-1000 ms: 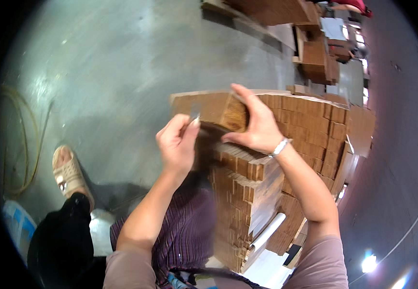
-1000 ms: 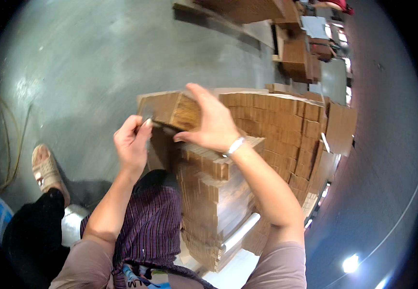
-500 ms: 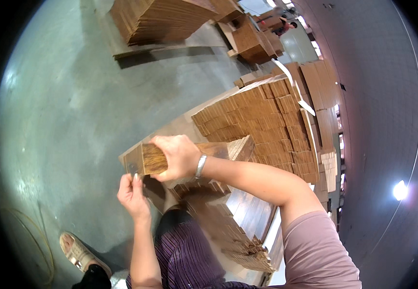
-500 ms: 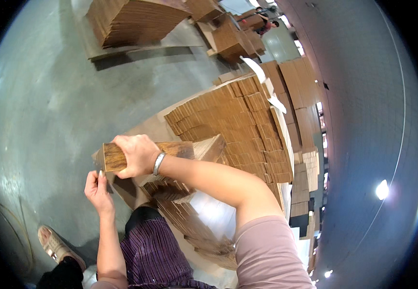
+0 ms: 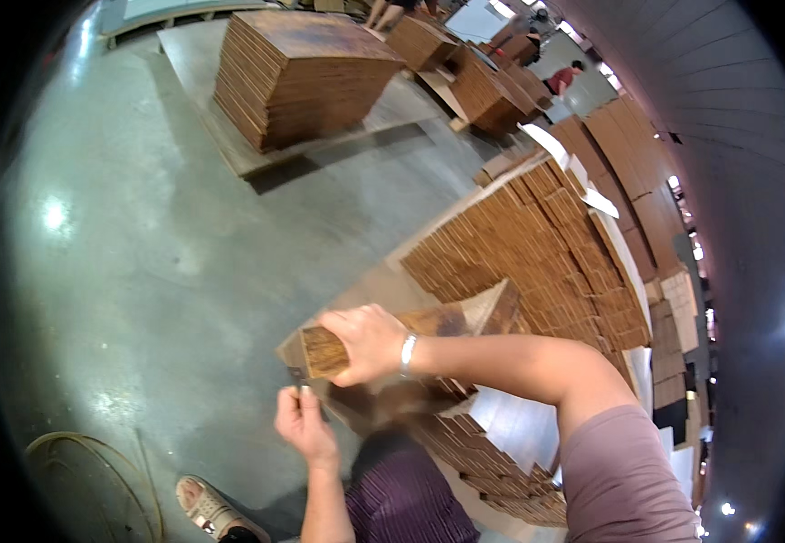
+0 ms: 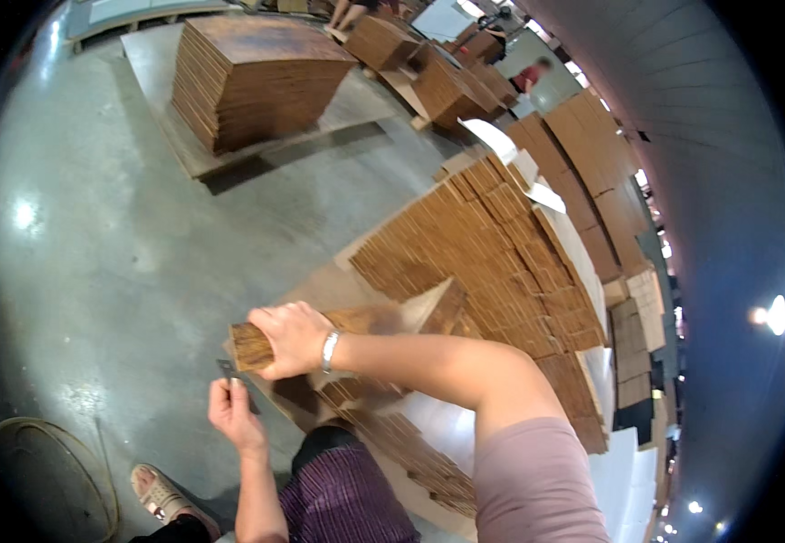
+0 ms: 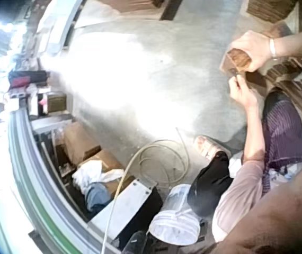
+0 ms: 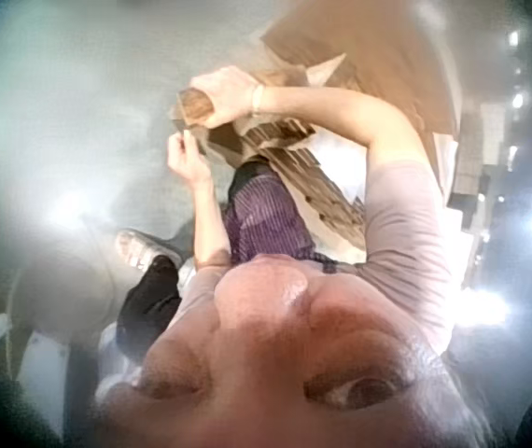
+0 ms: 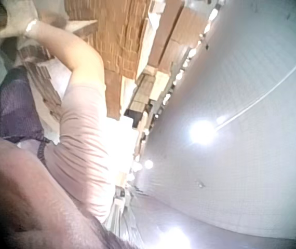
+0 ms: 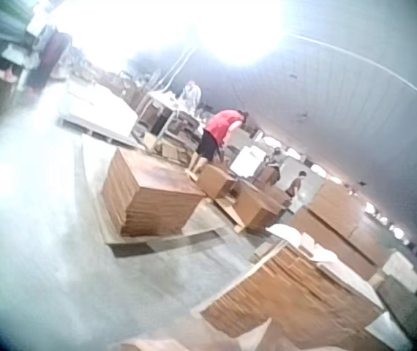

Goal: The person cleans and sands the edges of wood panels by hand using a small scraper and a sanding block.

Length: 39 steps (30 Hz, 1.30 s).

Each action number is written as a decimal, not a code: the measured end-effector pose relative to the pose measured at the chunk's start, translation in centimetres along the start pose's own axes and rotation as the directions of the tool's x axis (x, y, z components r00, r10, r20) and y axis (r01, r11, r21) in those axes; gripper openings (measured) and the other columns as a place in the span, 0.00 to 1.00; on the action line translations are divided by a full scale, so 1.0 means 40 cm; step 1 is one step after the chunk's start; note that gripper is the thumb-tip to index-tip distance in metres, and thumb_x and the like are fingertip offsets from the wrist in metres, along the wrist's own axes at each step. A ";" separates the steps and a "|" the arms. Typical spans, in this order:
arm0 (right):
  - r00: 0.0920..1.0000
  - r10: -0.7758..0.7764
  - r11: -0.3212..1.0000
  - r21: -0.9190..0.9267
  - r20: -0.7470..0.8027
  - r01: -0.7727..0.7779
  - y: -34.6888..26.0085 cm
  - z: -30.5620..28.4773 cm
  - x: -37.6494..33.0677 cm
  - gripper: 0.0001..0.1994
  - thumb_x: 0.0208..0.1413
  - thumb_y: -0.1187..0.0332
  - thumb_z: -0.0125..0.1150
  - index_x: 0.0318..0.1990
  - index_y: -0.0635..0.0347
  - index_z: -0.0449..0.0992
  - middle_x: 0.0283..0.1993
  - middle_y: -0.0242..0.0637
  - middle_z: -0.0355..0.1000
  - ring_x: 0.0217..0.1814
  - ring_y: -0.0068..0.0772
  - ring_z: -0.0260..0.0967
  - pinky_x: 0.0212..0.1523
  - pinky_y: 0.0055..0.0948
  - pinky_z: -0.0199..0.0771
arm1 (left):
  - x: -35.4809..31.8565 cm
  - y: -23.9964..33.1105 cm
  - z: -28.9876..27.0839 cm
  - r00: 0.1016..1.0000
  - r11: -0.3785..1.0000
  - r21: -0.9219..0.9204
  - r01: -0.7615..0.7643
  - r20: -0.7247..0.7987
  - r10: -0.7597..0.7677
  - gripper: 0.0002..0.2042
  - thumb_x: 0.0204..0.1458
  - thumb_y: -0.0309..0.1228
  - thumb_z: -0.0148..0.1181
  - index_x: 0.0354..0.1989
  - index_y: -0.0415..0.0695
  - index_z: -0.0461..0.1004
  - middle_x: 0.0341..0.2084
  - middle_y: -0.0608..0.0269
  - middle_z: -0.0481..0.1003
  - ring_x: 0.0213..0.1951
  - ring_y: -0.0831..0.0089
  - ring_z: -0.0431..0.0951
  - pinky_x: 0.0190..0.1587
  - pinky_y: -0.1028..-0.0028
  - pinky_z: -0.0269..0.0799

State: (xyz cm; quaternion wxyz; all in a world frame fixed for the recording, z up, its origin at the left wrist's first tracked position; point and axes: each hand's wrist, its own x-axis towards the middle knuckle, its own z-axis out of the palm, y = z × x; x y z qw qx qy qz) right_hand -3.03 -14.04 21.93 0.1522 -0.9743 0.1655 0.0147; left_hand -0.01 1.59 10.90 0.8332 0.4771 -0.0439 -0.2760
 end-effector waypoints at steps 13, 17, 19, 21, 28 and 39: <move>1.000 -0.009 1.000 0.000 0.019 0.009 -0.002 0.010 0.001 0.25 0.35 0.54 0.70 0.38 0.59 0.70 0.33 0.43 0.75 0.36 0.49 0.75 0.36 0.43 0.75 | 0.032 -0.096 -0.062 0.996 0.995 0.042 0.093 0.009 -0.094 0.12 0.59 0.24 0.55 0.23 0.46 0.63 0.18 0.77 0.62 0.21 0.87 0.56 0.23 0.82 0.50; 1.000 -0.019 1.000 -0.011 0.021 0.019 -0.005 0.001 -0.008 0.25 0.36 0.54 0.70 0.39 0.59 0.70 0.34 0.43 0.75 0.37 0.48 0.75 0.37 0.42 0.75 | 0.027 -0.104 -0.056 0.995 0.994 0.046 0.100 -0.027 -0.099 0.13 0.58 0.23 0.56 0.22 0.46 0.62 0.18 0.77 0.62 0.21 0.87 0.56 0.23 0.82 0.50; 0.999 -0.013 1.000 -0.007 0.037 0.013 -0.006 -0.004 -0.004 0.26 0.36 0.52 0.71 0.40 0.60 0.71 0.36 0.43 0.75 0.40 0.48 0.75 0.40 0.42 0.75 | 0.026 -0.091 -0.046 0.993 0.993 0.037 0.114 -0.043 -0.112 0.13 0.58 0.23 0.55 0.22 0.46 0.61 0.18 0.78 0.60 0.20 0.87 0.54 0.23 0.82 0.48; 0.997 -0.011 1.000 0.000 0.073 0.011 -0.010 -0.015 -0.002 0.28 0.38 0.50 0.70 0.43 0.61 0.71 0.39 0.44 0.75 0.43 0.49 0.74 0.43 0.42 0.75 | 0.022 -0.077 -0.039 0.990 0.990 0.047 0.131 -0.054 -0.129 0.13 0.59 0.24 0.55 0.22 0.46 0.61 0.18 0.78 0.60 0.21 0.87 0.54 0.23 0.82 0.48; 0.961 0.267 0.959 0.084 0.067 -0.272 0.005 -0.002 0.001 0.28 0.58 0.43 0.51 0.50 0.60 0.75 0.48 0.50 0.75 0.48 0.52 0.73 0.48 0.45 0.72 | 0.008 -0.027 0.003 0.999 0.996 0.090 -0.001 -0.040 0.005 0.13 0.60 0.27 0.56 0.23 0.45 0.63 0.18 0.78 0.61 0.21 0.88 0.55 0.23 0.83 0.50; 0.941 0.324 0.944 -0.088 0.093 -0.317 -0.043 -0.009 0.031 0.25 0.62 0.44 0.43 0.40 0.51 0.82 0.30 0.48 0.77 0.36 0.54 0.74 0.40 0.48 0.73 | 0.017 -0.037 -0.019 0.997 0.994 0.087 0.063 -0.055 -0.058 0.11 0.60 0.25 0.55 0.24 0.44 0.65 0.18 0.79 0.60 0.21 0.88 0.55 0.22 0.82 0.50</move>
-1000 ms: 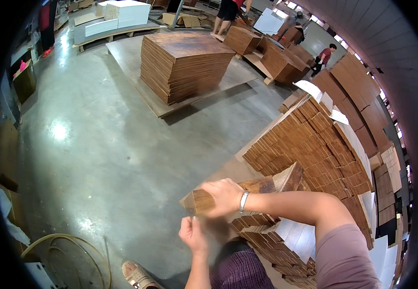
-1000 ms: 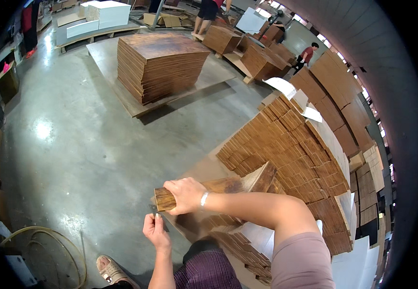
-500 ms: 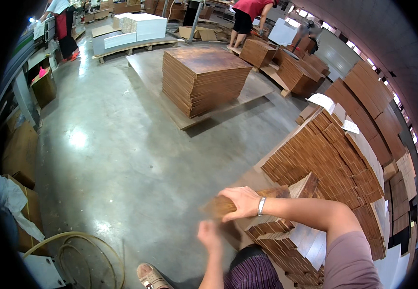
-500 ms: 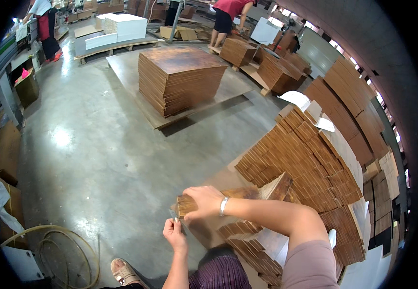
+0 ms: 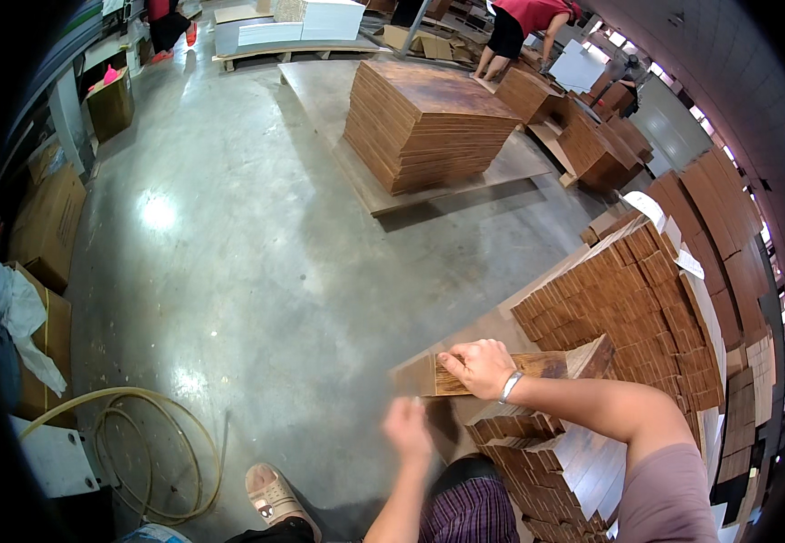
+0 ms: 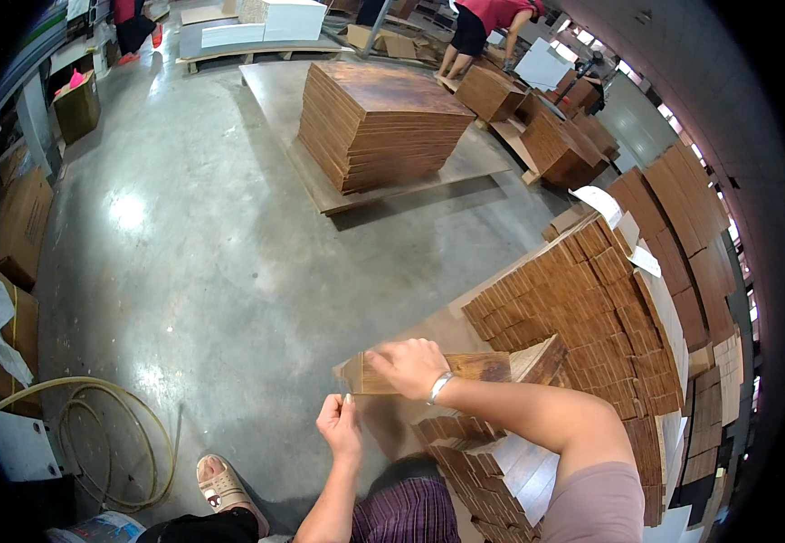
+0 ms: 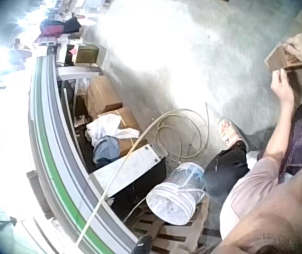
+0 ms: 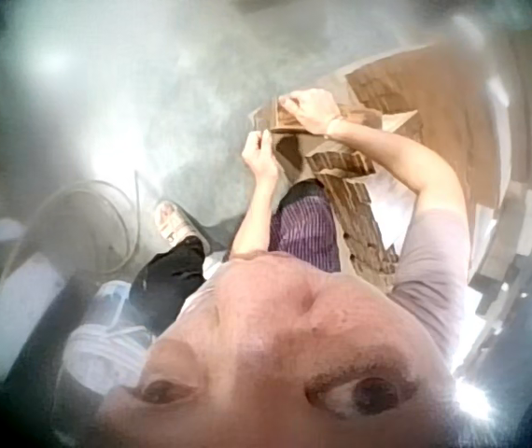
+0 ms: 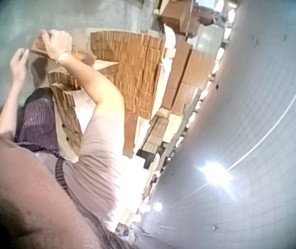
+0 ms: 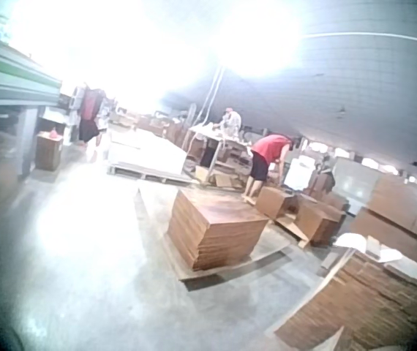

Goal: The person cleans and sands the edges of wood panels by hand using a small scraper and a sanding block.

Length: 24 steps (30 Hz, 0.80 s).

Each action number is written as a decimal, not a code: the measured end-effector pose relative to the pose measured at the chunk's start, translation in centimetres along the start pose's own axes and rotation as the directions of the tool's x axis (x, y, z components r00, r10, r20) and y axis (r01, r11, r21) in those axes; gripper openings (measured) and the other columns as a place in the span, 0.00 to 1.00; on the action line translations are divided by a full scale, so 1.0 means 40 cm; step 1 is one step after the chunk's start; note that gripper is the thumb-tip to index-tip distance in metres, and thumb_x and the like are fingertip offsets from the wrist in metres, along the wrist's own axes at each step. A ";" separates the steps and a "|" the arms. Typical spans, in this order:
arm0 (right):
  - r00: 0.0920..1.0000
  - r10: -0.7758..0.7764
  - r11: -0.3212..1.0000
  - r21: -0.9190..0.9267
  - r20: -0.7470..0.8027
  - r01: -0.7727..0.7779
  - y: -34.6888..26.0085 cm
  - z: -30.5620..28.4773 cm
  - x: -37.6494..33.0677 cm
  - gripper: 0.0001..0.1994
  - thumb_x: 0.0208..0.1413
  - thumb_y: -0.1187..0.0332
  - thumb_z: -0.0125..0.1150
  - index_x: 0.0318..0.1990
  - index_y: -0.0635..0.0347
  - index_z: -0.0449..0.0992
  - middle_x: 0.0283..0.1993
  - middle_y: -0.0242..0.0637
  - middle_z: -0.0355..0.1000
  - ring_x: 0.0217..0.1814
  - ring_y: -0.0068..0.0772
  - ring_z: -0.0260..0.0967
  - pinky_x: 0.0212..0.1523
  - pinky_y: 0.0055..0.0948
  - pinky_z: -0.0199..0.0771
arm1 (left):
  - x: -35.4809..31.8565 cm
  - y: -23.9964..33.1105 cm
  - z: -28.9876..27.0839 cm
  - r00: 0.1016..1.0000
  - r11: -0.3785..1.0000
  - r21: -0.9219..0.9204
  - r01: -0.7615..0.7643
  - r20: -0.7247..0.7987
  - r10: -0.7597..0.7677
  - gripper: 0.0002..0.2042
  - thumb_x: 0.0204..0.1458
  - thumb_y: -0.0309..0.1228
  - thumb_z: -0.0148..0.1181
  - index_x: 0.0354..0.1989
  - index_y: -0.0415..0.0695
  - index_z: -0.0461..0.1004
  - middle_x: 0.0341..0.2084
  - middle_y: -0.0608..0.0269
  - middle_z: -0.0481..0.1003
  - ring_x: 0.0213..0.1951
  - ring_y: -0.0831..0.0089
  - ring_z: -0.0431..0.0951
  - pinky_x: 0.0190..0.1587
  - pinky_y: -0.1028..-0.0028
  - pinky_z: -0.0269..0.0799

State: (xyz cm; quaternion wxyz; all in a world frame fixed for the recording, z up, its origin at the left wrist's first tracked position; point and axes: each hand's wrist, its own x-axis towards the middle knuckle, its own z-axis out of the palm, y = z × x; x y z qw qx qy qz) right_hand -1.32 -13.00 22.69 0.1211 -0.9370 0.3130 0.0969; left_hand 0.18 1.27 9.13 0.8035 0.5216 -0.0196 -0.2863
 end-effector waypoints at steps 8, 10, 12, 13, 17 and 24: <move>0.998 -0.030 0.999 0.017 -0.057 0.031 0.004 0.020 -0.010 0.27 0.62 0.44 0.44 0.35 0.56 0.82 0.26 0.49 0.76 0.33 0.56 0.74 0.37 0.49 0.73 | 0.012 -0.065 -0.032 0.992 0.992 -0.022 0.126 0.019 -0.126 0.10 0.60 0.25 0.55 0.24 0.45 0.66 0.18 0.78 0.63 0.21 0.89 0.57 0.22 0.82 0.53; 0.998 -0.021 0.999 0.026 -0.055 0.022 0.003 0.024 -0.010 0.27 0.62 0.43 0.44 0.34 0.56 0.82 0.26 0.50 0.76 0.33 0.56 0.74 0.37 0.49 0.73 | 0.008 -0.084 -0.043 0.985 0.984 -0.021 0.175 -0.001 -0.175 0.08 0.55 0.22 0.56 0.24 0.41 0.68 0.19 0.75 0.65 0.24 0.83 0.62 0.26 0.78 0.60; 0.999 -0.016 1.000 -0.002 -0.052 0.016 0.000 0.029 -0.003 0.27 0.61 0.43 0.45 0.33 0.57 0.82 0.26 0.50 0.76 0.32 0.56 0.74 0.37 0.49 0.72 | -0.012 0.029 -0.005 0.999 0.998 0.045 -0.043 -0.006 0.043 0.12 0.56 0.24 0.56 0.21 0.44 0.63 0.17 0.76 0.61 0.21 0.84 0.60 0.23 0.79 0.56; 0.999 -0.016 1.000 -0.021 -0.039 0.015 -0.003 0.024 0.004 0.27 0.61 0.43 0.45 0.33 0.57 0.82 0.26 0.50 0.76 0.32 0.56 0.74 0.36 0.49 0.72 | -0.010 0.052 0.012 0.987 0.983 0.093 -0.161 -0.009 0.162 0.15 0.57 0.25 0.56 0.20 0.46 0.60 0.16 0.77 0.59 0.18 0.85 0.58 0.19 0.80 0.52; 0.977 -0.094 0.996 -0.008 -0.193 0.094 0.017 0.009 0.028 0.25 0.62 0.49 0.49 0.22 0.61 0.73 0.21 0.54 0.68 0.27 0.61 0.67 0.28 0.51 0.66 | 0.056 -0.015 -0.008 0.990 0.983 0.118 0.142 -0.013 -0.142 0.14 0.56 0.24 0.56 0.20 0.45 0.61 0.17 0.76 0.60 0.19 0.86 0.58 0.19 0.79 0.53; 0.987 -0.060 0.998 0.000 -0.150 0.060 0.039 0.056 0.013 0.25 0.60 0.46 0.49 0.27 0.59 0.80 0.22 0.51 0.72 0.29 0.59 0.71 0.32 0.50 0.71 | 0.000 -0.037 -0.001 1.000 1.000 0.010 -0.013 0.004 0.013 0.13 0.60 0.25 0.55 0.22 0.44 0.63 0.18 0.79 0.59 0.23 0.87 0.54 0.24 0.81 0.49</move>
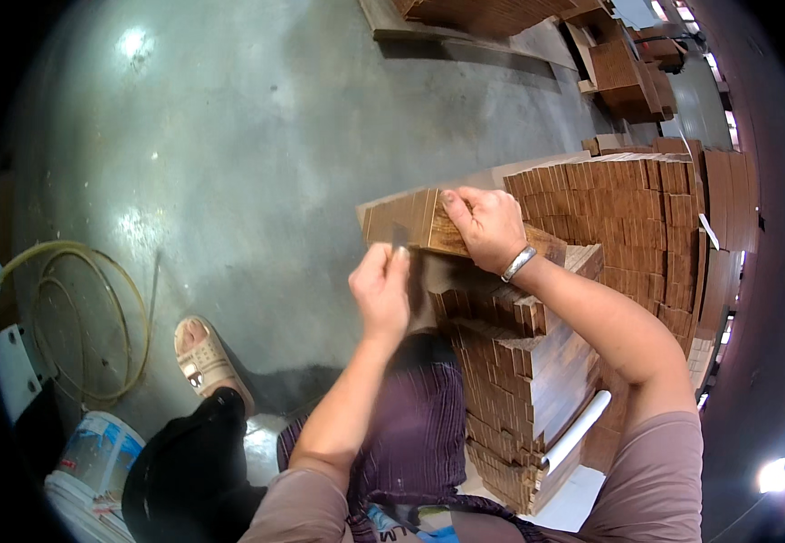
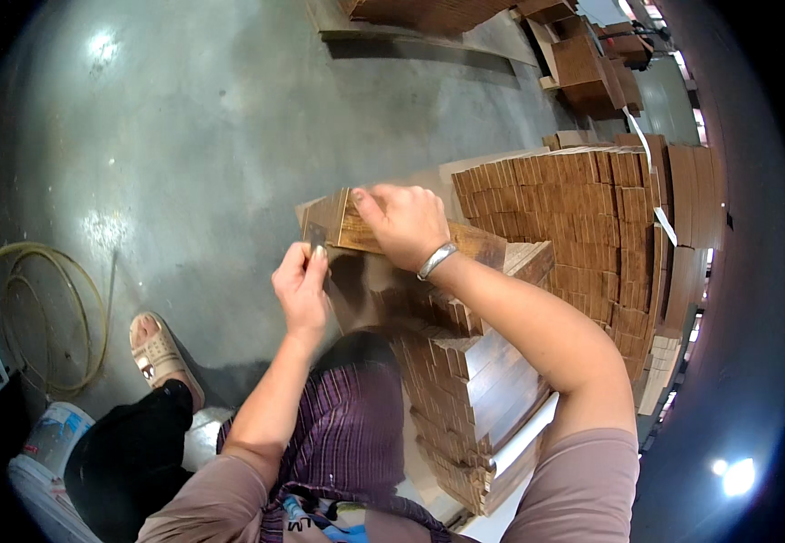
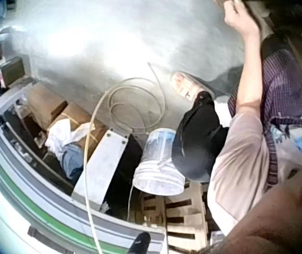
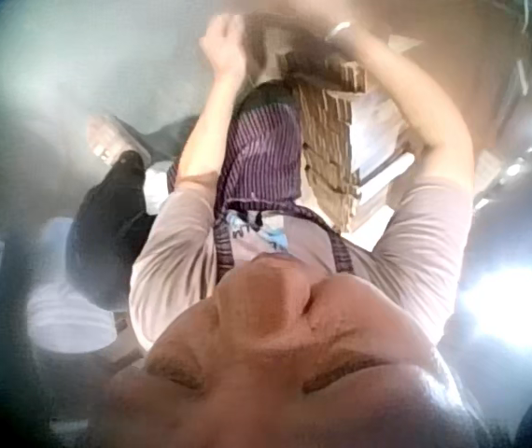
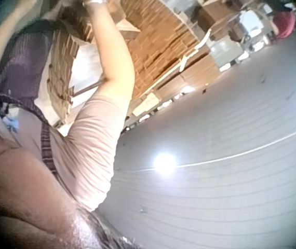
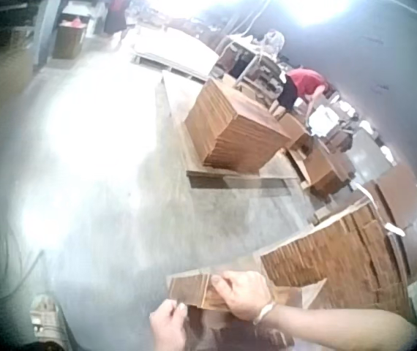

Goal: The person cleans and sands the edges of wood panels by hand using a small scraper and a sanding block.

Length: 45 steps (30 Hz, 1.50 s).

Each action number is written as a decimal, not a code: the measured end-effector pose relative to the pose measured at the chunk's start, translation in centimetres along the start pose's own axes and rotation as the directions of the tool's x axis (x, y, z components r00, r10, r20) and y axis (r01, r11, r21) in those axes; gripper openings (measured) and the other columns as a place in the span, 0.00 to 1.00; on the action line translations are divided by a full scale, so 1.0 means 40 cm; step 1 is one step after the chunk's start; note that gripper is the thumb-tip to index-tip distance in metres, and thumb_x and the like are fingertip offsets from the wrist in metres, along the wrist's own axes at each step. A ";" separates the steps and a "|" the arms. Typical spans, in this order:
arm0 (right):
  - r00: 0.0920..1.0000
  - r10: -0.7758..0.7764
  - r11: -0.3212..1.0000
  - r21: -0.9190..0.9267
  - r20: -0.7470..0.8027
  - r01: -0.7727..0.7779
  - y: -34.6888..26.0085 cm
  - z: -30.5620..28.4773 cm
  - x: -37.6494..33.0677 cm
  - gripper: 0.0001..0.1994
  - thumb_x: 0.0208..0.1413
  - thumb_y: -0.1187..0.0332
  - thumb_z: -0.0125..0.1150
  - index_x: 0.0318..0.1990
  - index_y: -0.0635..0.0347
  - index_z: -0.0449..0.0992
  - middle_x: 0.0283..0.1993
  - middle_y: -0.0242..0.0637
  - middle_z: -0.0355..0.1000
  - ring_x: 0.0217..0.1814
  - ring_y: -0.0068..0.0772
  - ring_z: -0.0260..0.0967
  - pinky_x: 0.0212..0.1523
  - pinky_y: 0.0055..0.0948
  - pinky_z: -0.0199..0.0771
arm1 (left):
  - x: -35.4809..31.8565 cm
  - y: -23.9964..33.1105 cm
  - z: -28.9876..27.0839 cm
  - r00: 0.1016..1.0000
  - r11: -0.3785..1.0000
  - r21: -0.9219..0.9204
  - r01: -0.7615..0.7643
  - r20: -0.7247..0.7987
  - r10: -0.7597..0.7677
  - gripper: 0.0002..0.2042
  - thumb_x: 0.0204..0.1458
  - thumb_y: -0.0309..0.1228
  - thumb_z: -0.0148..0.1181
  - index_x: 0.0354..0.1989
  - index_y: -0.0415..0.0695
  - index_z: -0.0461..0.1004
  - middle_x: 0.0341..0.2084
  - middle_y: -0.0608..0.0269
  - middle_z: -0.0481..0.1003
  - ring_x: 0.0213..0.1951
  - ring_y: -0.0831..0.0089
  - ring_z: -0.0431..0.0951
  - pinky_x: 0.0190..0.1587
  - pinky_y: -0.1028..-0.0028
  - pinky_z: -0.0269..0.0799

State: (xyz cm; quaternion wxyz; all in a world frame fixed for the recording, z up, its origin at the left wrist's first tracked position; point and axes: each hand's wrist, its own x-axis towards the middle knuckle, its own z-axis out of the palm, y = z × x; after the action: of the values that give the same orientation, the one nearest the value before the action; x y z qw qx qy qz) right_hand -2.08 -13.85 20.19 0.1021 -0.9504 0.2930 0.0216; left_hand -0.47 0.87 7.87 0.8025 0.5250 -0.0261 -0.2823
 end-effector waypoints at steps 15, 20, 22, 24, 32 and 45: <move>0.999 -0.025 0.998 0.056 -0.021 0.027 -0.013 0.000 0.002 0.23 0.61 0.49 0.50 0.30 0.59 0.81 0.22 0.53 0.71 0.29 0.59 0.71 0.30 0.48 0.70 | 0.056 -0.167 -0.086 0.954 0.922 0.269 0.280 -0.188 -0.235 0.13 0.56 0.29 0.59 0.21 0.39 0.65 0.14 0.68 0.60 0.21 0.80 0.58 0.24 0.73 0.57; 0.999 -0.028 0.997 0.075 -0.038 0.031 -0.011 -0.005 0.001 0.23 0.60 0.49 0.50 0.33 0.60 0.81 0.24 0.54 0.71 0.31 0.60 0.71 0.31 0.46 0.71 | 0.039 -0.130 -0.039 0.982 0.981 0.094 0.170 -0.098 -0.161 0.13 0.56 0.29 0.59 0.22 0.39 0.64 0.15 0.67 0.59 0.22 0.78 0.58 0.26 0.72 0.58; 0.998 -0.044 0.996 0.080 -0.034 0.047 -0.037 0.004 0.002 0.23 0.61 0.49 0.50 0.32 0.60 0.81 0.24 0.55 0.71 0.30 0.60 0.71 0.30 0.46 0.70 | 0.082 -0.260 -0.132 0.940 0.894 0.303 0.331 -0.192 -0.283 0.13 0.56 0.30 0.59 0.22 0.39 0.65 0.14 0.66 0.60 0.22 0.76 0.58 0.26 0.69 0.59; 1.000 -0.024 0.999 0.037 -0.007 0.025 -0.010 0.000 0.002 0.23 0.61 0.50 0.49 0.32 0.61 0.81 0.23 0.54 0.70 0.29 0.59 0.71 0.30 0.46 0.69 | 0.098 -0.244 -0.119 0.944 0.872 0.372 0.319 -0.213 -0.254 0.13 0.57 0.27 0.57 0.21 0.41 0.64 0.15 0.72 0.59 0.22 0.80 0.56 0.25 0.73 0.55; 1.000 -0.018 0.998 0.059 0.001 0.017 -0.025 0.000 0.003 0.23 0.61 0.49 0.50 0.31 0.61 0.80 0.23 0.54 0.70 0.29 0.59 0.70 0.30 0.47 0.69 | 0.108 -0.266 -0.152 0.904 0.798 0.426 0.427 -0.224 -0.364 0.15 0.57 0.26 0.58 0.19 0.43 0.62 0.16 0.78 0.58 0.22 0.84 0.55 0.24 0.78 0.52; 1.000 -0.012 0.999 0.044 0.008 0.012 -0.010 -0.003 0.000 0.23 0.62 0.50 0.50 0.33 0.62 0.81 0.23 0.54 0.71 0.30 0.59 0.71 0.31 0.45 0.71 | 0.070 -0.311 -0.121 0.948 0.893 0.356 0.276 -0.253 -0.192 0.14 0.55 0.29 0.61 0.22 0.40 0.63 0.15 0.72 0.58 0.22 0.80 0.57 0.25 0.74 0.57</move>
State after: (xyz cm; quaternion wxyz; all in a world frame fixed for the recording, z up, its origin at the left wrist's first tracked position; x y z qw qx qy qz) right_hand -1.87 -13.56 20.38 0.1241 -0.9496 0.2874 0.0184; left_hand -1.77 -0.06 -5.66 0.6412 0.6990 0.0679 -0.3092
